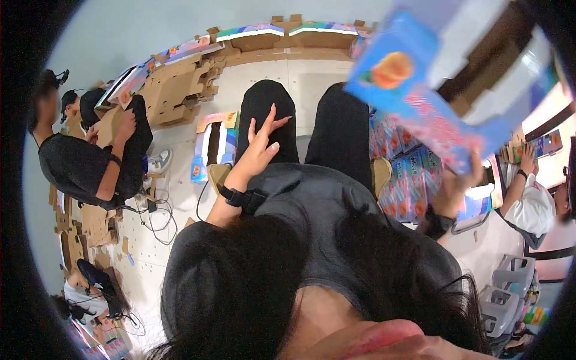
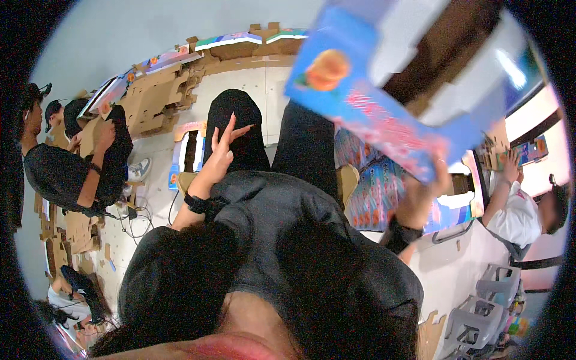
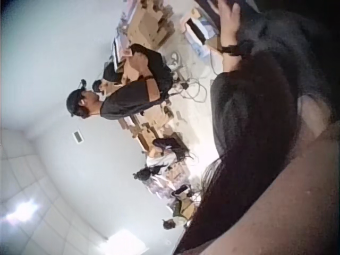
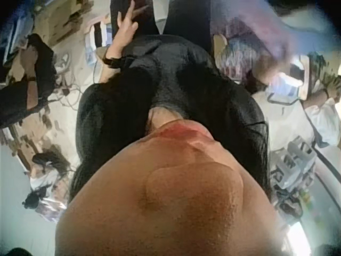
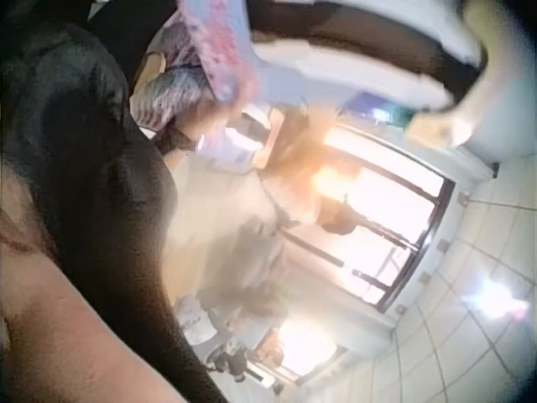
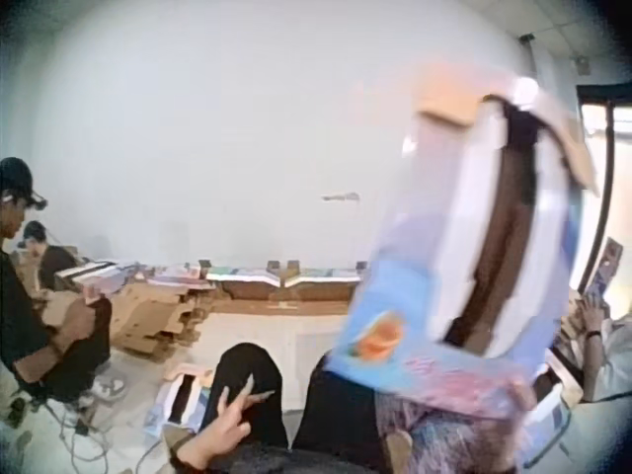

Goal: Manually fold and assemble cardboard fruit packaging boxes from flat sheets.

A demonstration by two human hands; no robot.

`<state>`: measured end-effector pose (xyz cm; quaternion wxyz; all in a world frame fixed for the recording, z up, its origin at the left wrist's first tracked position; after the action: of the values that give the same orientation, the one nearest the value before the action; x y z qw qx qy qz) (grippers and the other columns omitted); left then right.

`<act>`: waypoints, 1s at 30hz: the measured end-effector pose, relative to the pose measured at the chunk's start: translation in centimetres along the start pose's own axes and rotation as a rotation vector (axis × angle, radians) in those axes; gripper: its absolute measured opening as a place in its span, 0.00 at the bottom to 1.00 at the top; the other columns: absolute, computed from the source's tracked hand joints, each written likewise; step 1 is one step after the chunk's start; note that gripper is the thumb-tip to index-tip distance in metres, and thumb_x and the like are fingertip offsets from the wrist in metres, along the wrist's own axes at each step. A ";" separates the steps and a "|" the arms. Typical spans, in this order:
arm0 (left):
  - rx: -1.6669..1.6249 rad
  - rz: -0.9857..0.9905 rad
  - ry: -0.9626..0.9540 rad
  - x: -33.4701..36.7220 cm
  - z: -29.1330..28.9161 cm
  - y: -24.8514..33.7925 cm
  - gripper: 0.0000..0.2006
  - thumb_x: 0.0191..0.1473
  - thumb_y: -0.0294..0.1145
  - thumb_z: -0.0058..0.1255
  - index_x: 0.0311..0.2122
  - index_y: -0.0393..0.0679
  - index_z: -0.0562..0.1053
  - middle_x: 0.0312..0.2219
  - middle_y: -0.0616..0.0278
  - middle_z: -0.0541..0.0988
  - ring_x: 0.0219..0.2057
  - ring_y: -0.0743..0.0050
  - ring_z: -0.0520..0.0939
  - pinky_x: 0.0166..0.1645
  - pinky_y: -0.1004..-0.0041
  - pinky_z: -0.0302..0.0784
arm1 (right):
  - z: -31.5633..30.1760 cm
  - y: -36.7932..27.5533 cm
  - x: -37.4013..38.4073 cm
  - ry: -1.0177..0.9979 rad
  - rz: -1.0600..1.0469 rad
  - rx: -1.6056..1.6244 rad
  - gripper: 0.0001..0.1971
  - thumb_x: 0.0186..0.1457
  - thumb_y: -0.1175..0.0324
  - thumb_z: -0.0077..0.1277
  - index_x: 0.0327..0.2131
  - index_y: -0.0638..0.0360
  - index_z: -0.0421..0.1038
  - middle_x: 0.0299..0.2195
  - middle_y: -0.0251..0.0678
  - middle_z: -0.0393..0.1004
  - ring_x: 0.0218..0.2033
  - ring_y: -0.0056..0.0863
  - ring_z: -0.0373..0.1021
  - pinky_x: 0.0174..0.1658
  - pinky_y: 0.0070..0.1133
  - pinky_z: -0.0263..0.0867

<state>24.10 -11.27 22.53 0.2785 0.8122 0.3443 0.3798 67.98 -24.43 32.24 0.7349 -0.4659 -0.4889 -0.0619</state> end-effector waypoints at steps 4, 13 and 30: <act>-0.048 -0.101 -0.006 -0.3 -0.1 -1.3 0.39 0.58 0.42 0.45 0.68 0.50 0.38 0.57 0.61 0.68 0.63 0.66 0.61 0.65 0.51 0.19 | -8.7 -2.5 3.0 0.316 0.448 0.456 0.26 0.57 0.58 0.44 0.54 0.64 0.63 0.53 0.45 0.66 0.54 0.40 0.64 0.58 0.38 0.58; 0.067 -0.117 -0.074 -0.1 0.4 -0.4 0.39 0.55 0.47 0.45 0.67 0.52 0.43 0.58 0.63 0.67 0.64 0.65 0.59 0.65 0.51 0.17 | -14.9 -7.0 0.9 0.418 0.528 0.095 0.28 0.57 0.55 0.45 0.57 0.61 0.59 0.58 0.47 0.59 0.57 0.46 0.61 0.52 0.48 0.63; 0.227 -0.094 -0.087 0.2 0.5 0.2 0.44 0.48 0.46 0.58 0.66 0.51 0.48 0.54 0.66 0.71 0.62 0.68 0.62 0.65 0.48 0.20 | -16.5 0.0 -4.4 0.390 1.185 0.557 0.23 0.55 0.57 0.50 0.52 0.55 0.65 0.50 0.38 0.70 0.50 0.37 0.68 0.52 0.38 0.64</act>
<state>24.71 -11.32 22.46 0.2168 0.8371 0.4105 0.2893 76.63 -38.29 27.39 0.8118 -0.4289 -0.0075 0.3962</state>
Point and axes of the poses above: each hand's wrist, its own x-axis towards the middle knuckle, its own z-axis out of the palm, y = z × x, the point moved 8 cm from there along x, towards the middle knuckle
